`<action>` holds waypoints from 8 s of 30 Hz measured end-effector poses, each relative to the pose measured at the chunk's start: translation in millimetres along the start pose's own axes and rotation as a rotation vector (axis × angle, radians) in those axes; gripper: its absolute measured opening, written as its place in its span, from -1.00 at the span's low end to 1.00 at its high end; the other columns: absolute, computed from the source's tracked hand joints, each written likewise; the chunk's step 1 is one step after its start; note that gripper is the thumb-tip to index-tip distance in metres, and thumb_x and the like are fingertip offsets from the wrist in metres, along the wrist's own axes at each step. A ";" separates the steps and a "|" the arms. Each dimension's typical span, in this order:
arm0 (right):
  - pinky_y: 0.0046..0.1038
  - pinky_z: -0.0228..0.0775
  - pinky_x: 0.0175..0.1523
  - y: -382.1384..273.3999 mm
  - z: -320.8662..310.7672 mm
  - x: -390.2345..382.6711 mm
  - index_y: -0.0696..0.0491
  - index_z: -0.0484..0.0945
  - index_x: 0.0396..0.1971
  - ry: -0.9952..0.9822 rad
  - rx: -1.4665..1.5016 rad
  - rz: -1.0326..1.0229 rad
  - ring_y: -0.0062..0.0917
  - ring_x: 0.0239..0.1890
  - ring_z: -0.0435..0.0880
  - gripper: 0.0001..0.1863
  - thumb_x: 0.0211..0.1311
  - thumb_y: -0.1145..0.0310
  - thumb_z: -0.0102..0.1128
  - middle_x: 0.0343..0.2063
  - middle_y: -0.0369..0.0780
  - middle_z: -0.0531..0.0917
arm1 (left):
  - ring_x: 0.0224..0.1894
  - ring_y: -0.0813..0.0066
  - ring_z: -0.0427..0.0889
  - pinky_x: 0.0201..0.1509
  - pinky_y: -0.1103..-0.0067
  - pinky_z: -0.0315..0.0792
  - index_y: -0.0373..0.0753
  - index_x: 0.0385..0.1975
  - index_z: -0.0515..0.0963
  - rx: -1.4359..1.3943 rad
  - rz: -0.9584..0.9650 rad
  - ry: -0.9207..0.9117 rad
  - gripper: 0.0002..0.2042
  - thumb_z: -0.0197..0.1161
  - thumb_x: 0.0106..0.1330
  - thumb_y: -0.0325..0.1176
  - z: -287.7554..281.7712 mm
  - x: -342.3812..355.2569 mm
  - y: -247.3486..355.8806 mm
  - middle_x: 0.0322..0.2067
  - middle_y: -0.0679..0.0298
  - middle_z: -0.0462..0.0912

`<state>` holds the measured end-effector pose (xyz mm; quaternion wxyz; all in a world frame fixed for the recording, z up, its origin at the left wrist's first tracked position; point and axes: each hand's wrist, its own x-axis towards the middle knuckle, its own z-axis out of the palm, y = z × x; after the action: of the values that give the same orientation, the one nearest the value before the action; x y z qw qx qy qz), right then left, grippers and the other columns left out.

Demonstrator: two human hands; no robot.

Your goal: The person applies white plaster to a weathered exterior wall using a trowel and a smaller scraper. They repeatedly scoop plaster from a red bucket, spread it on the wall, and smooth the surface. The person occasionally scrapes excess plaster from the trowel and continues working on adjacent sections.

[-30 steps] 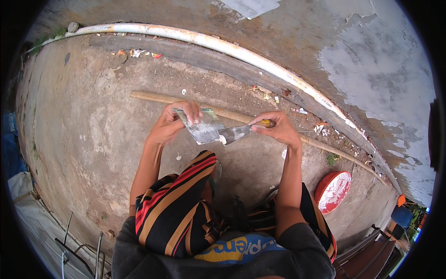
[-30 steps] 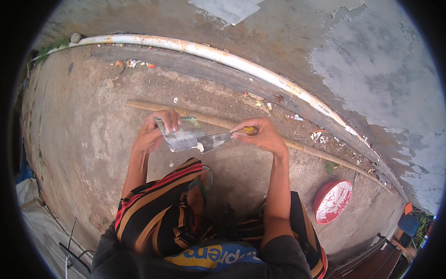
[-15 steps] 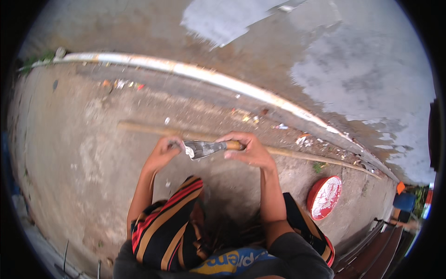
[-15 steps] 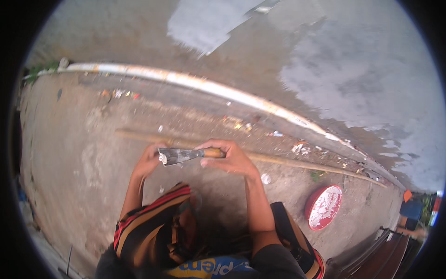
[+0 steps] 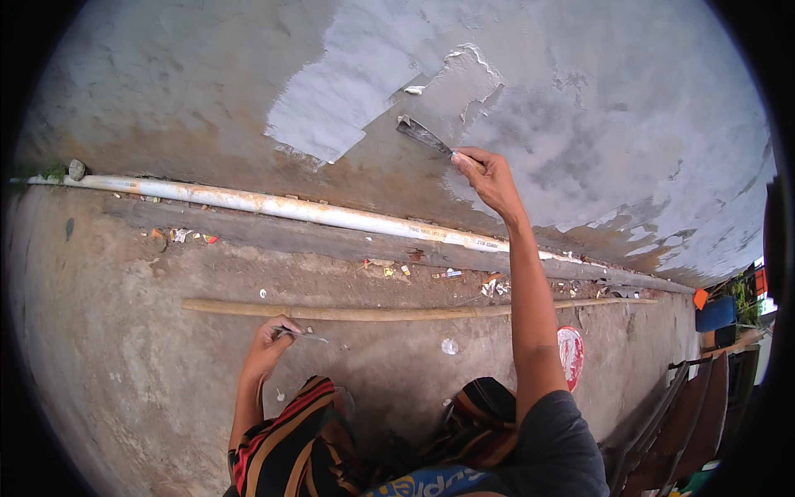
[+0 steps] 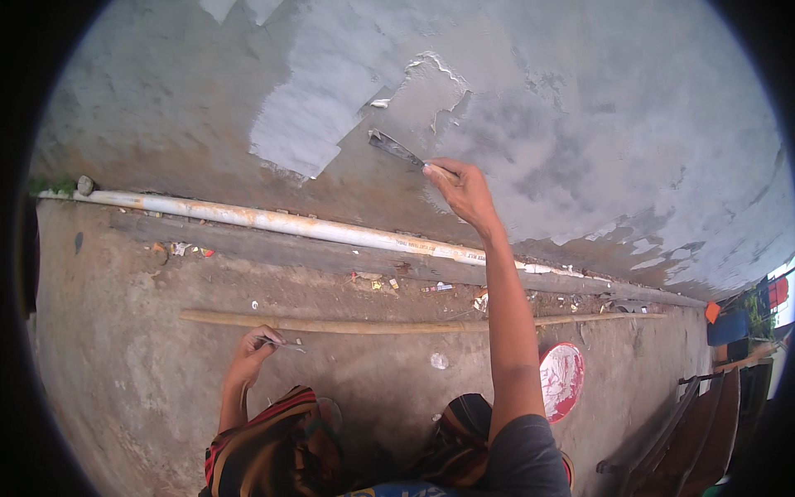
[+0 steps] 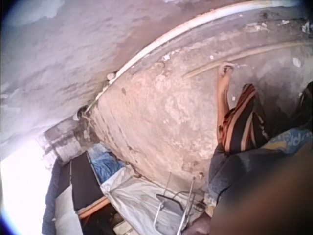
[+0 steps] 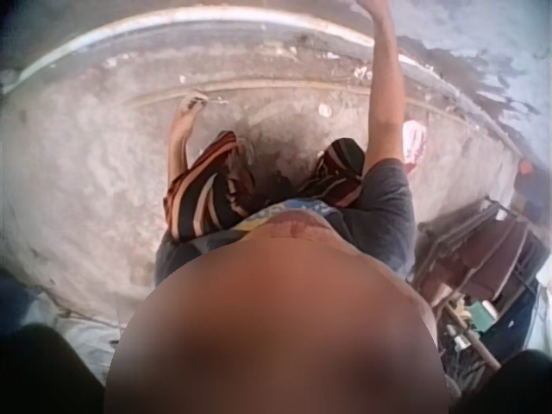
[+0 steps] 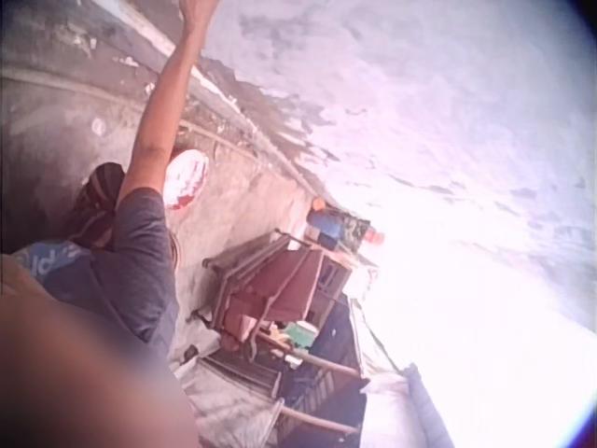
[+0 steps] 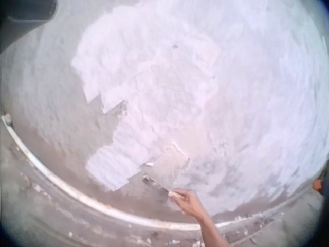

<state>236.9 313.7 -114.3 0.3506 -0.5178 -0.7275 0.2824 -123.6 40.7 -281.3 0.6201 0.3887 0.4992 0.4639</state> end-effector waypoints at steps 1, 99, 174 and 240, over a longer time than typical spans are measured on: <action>-0.54 0.34 -0.33 2.2 5.9 1.9 0.16 0.67 -0.21 0.069 -0.013 -0.019 -0.65 -0.46 0.48 -0.64 0.23 0.14 0.29 -0.52 -0.28 0.64 | -0.23 0.59 0.49 -0.08 0.63 0.33 -0.29 -0.36 0.57 -0.011 -0.001 -0.002 -0.86 0.10 0.18 -0.64 0.1 -1.7 -0.8 -0.34 0.33 0.60; -0.36 0.39 0.12 -80.5 33.6 2.8 0.11 0.52 0.11 1.059 -0.446 -0.531 -0.31 0.08 0.58 -0.55 0.20 0.68 0.03 0.03 -0.17 0.62 | 0.43 0.25 0.08 0.42 0.27 0.06 -0.36 0.27 0.24 -0.633 0.094 -0.034 -0.38 -0.39 0.45 0.01 55.2 10.1 -7.1 0.33 0.06 0.24; -0.36 0.49 -0.03 -55.2 35.8 1.3 0.02 0.64 -0.05 0.990 -0.591 -0.563 -0.31 -0.09 0.68 -0.45 -0.08 0.77 0.05 -0.14 -0.20 0.70 | 0.35 0.26 0.22 0.31 0.30 0.19 -0.32 0.25 0.29 -0.546 -0.035 0.018 -0.38 -0.24 0.40 0.05 54.0 27.5 -22.7 0.26 0.04 0.35; -0.46 0.43 0.03 -22.3 119.5 -107.6 0.12 0.49 0.01 0.468 0.992 0.256 -0.57 -0.08 0.59 -0.72 0.32 0.43 0.14 -0.10 -0.27 0.62 | 0.34 0.28 0.25 0.31 0.32 0.21 -0.32 0.25 0.29 -0.517 -0.033 0.025 -0.41 -0.23 0.40 0.01 46.8 15.8 -18.3 0.25 0.05 0.35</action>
<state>152.1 198.8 -191.5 0.6668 -0.4241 -0.3419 0.5085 -73.1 50.1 -293.3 0.7000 0.2035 0.3779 0.5707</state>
